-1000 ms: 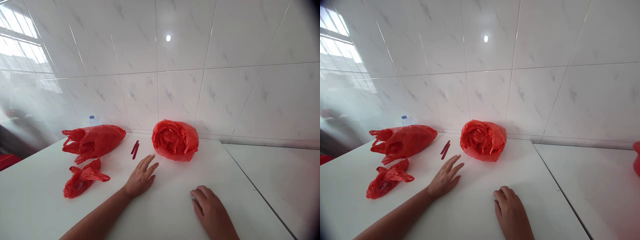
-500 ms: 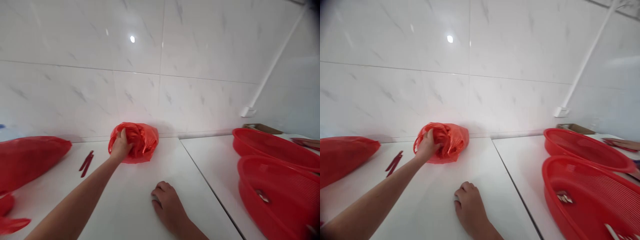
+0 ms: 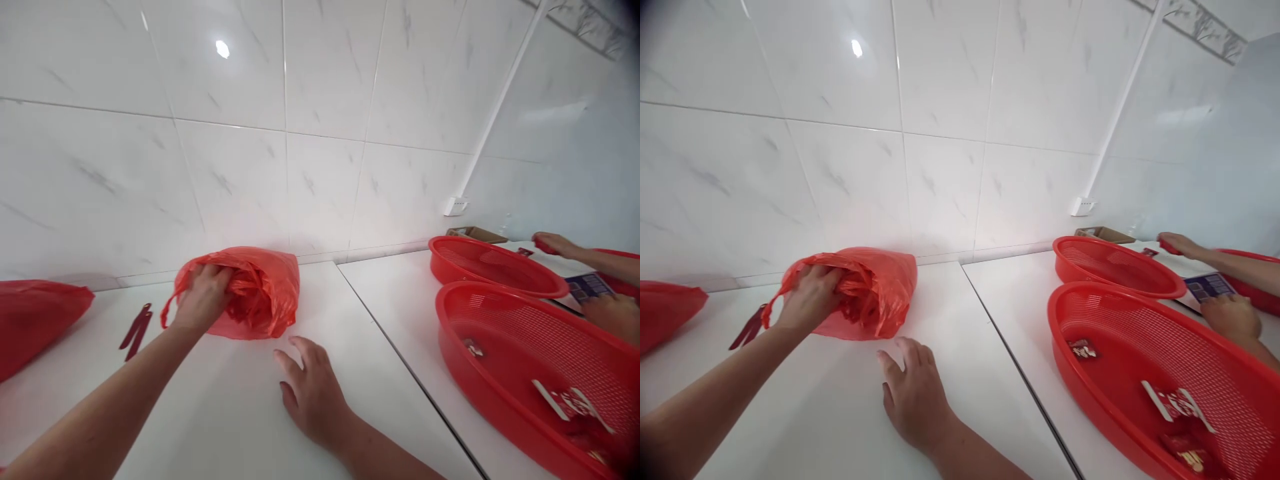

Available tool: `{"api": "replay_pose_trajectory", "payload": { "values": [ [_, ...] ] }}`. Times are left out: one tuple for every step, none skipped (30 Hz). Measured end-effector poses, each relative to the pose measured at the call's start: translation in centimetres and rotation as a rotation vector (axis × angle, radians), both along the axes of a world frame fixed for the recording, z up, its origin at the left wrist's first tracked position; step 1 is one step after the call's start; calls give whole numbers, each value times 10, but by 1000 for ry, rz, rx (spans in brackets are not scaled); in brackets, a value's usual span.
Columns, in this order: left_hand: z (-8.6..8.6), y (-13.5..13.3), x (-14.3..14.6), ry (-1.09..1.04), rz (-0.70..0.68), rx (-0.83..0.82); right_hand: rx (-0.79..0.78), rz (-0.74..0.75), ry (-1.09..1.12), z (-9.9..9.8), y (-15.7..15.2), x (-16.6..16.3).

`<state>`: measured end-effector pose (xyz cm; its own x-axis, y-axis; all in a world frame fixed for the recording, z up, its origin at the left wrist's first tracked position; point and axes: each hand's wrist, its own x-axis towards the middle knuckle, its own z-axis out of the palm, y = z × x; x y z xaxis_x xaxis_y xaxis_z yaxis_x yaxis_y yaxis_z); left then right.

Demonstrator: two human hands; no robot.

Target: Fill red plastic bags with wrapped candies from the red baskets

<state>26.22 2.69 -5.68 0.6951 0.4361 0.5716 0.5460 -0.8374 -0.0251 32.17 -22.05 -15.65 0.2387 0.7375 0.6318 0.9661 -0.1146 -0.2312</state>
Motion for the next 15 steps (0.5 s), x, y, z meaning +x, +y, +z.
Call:
{"api": "replay_pose_trajectory", "payload": {
  "values": [
    [-1, -3, -2, 22, -31, -13, 69, -15, -62, 1, 4, -1],
    [-2, -6, -3, 48, -78, -30, 130, -34, -116, 2, 9, -1],
    [-3, -8, -5, 72, -138, -48, 173, -56, -153, 3, 15, 0],
    [-3, -11, -8, 91, -205, -70, 196, -83, -169, 4, 23, 1],
    [-3, -14, -11, 103, -280, -100, 198, -114, -168, 5, 31, 4],
    [-1, -18, -15, 105, -349, -138, 186, -146, -156, 6, 39, 8],
    [2, -23, -19, 97, -403, -187, 166, -182, -138, 6, 46, 13],
    [6, -28, -24, 86, -445, -256, 146, -220, -119, 6, 53, 18],
    [11, -34, -30, 77, -481, -351, 131, -260, -100, 6, 58, 24],
    [15, -39, -36, 68, -513, -469, 117, -298, -81, 5, 63, 29],
    [20, -44, -41, 44, -545, -600, 102, -330, -61, 4, 66, 35],
    [24, -48, -47, -2, -570, -731, 82, -348, -43, 2, 68, 39],
    [28, -51, -51, -77, -586, -848, 60, -353, -27, 0, 69, 42],
    [31, -53, -55, -185, -583, -938, 39, -346, -15, -2, 70, 45],
    [34, -55, -57, -319, -560, -998, 19, -326, -7, -3, 71, 46]
  ]
}}
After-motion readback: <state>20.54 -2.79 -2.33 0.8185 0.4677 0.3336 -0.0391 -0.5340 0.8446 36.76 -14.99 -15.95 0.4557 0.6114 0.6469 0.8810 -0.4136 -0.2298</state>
